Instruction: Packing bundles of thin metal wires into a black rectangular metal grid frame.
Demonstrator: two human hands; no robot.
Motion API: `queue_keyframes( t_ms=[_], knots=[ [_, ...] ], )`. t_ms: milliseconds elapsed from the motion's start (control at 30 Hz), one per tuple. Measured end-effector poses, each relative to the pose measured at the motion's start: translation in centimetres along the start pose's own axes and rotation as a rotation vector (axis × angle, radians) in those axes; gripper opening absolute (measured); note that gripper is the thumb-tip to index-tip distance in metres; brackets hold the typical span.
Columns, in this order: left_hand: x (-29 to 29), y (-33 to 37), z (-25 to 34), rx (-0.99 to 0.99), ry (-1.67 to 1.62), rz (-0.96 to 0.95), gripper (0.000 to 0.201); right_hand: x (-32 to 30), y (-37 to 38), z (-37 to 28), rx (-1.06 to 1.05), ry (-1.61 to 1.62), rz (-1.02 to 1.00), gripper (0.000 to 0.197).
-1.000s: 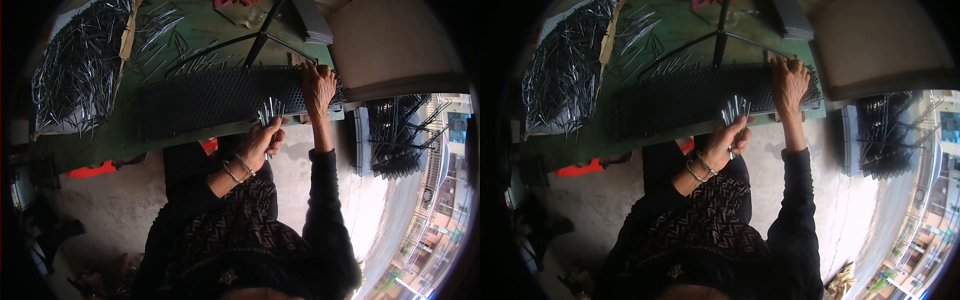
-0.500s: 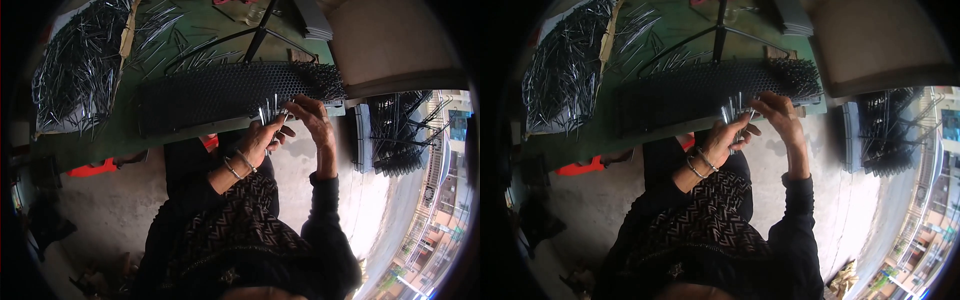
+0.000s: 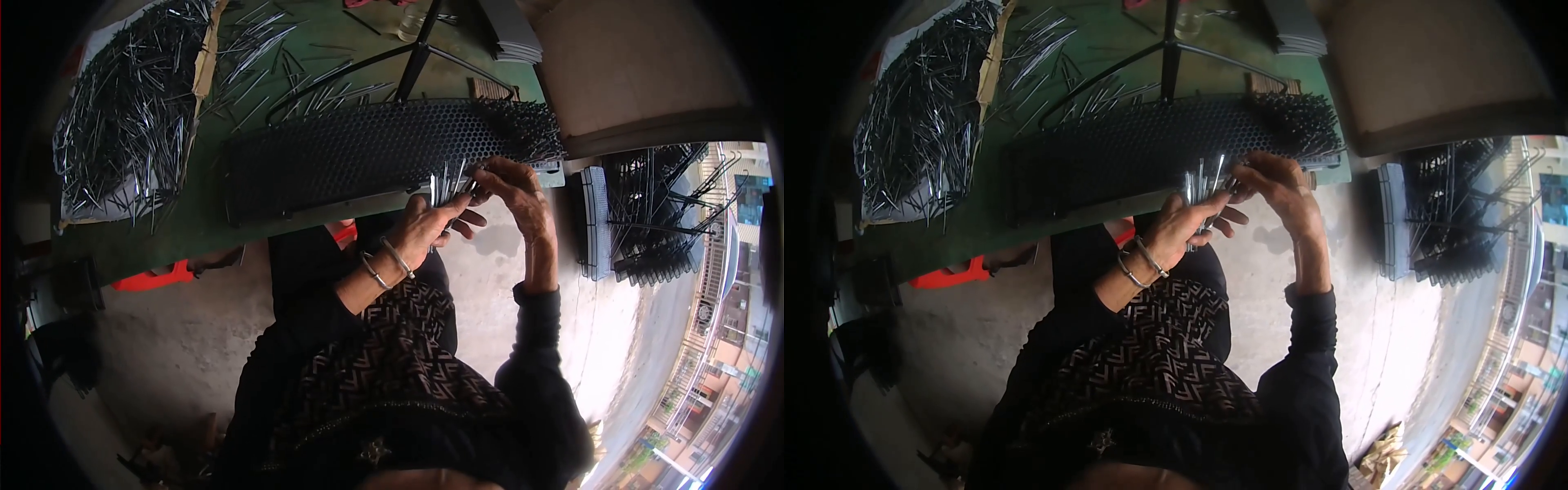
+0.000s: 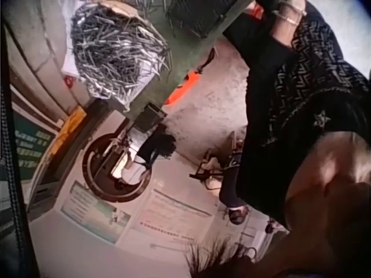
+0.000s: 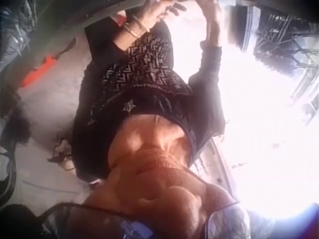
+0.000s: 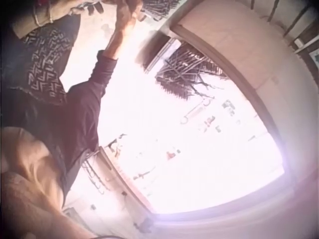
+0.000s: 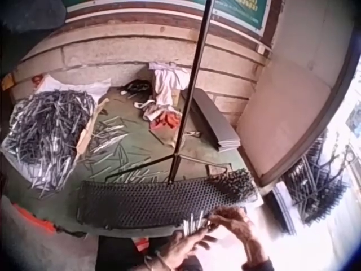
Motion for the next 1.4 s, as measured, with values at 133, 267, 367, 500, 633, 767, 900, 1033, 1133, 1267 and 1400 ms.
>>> queue_keyframes(
  t_ms=[133, 267, 367, 500, 633, 767, 900, 1033, 1133, 1267, 1400],
  knots=[
    [0.3, 0.3, 0.0, 0.014, 0.004, -0.056, 0.032, -0.7, -0.1, 0.0, -0.007, 0.002, 0.032, 0.019],
    [-0.4, 1.2, -0.2, -0.066, -0.129, 0.007, 0.04, -2.3, -0.1, -1.1, -0.15, 0.003, 0.276, 0.016],
    [-0.8, 1.8, -0.9, -0.083, -0.152, 0.008, 0.042, -3.1, 0.6, -1.6, -0.282, -0.242, 0.65, 0.015],
    [-0.4, 2.8, -1.7, -0.117, -0.186, -0.033, 0.038, -3.7, 3.5, 1.1, -0.301, -0.315, 0.838, 0.016],
    [-1.6, 3.6, -2.8, -0.135, -0.319, -0.025, 0.033, -3.3, 5.1, 2.2, -0.276, -0.436, 0.901, 0.016],
    [-1.2, 3.2, -2.2, -0.166, -0.3, -0.042, 0.034, -3.2, 5.0, 1.7, -0.234, -0.505, 0.885, 0.017],
    [-1.0, 2.9, -1.6, -0.235, -0.242, 0.024, 0.032, -3.5, 4.8, 1.6, -0.242, -0.485, 0.843, 0.017],
    [-1.1, 2.6, -2.2, -0.214, -0.299, 0.072, 0.033, -4.5, 5.3, 1.6, -0.266, -0.452, 0.727, 0.018],
    [-1.4, 2.8, -3.2, -0.135, -0.349, 0.122, 0.031, -4.7, 5.3, 1.3, -0.228, -0.469, 0.636, 0.017],
    [-1.2, 2.3, -3.1, -0.076, -0.327, 0.144, 0.029, -4.6, 6.1, 2.1, -0.329, -0.791, 0.689, 0.016],
    [-1.0, 2.0, -2.8, -0.019, -0.272, 0.089, 0.029, -3.4, 6.4, 1.1, -0.369, -0.902, 0.747, 0.014]
  ],
)
Point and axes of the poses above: each hand's wrist, its own y-axis towards the middle knuckle, its own x-axis out of the palm, z = x × y, the point moved 1 cm from there along y, towards the middle knuckle, and after that the axes turned 10 degrees about -y, right-handed, at the moved point
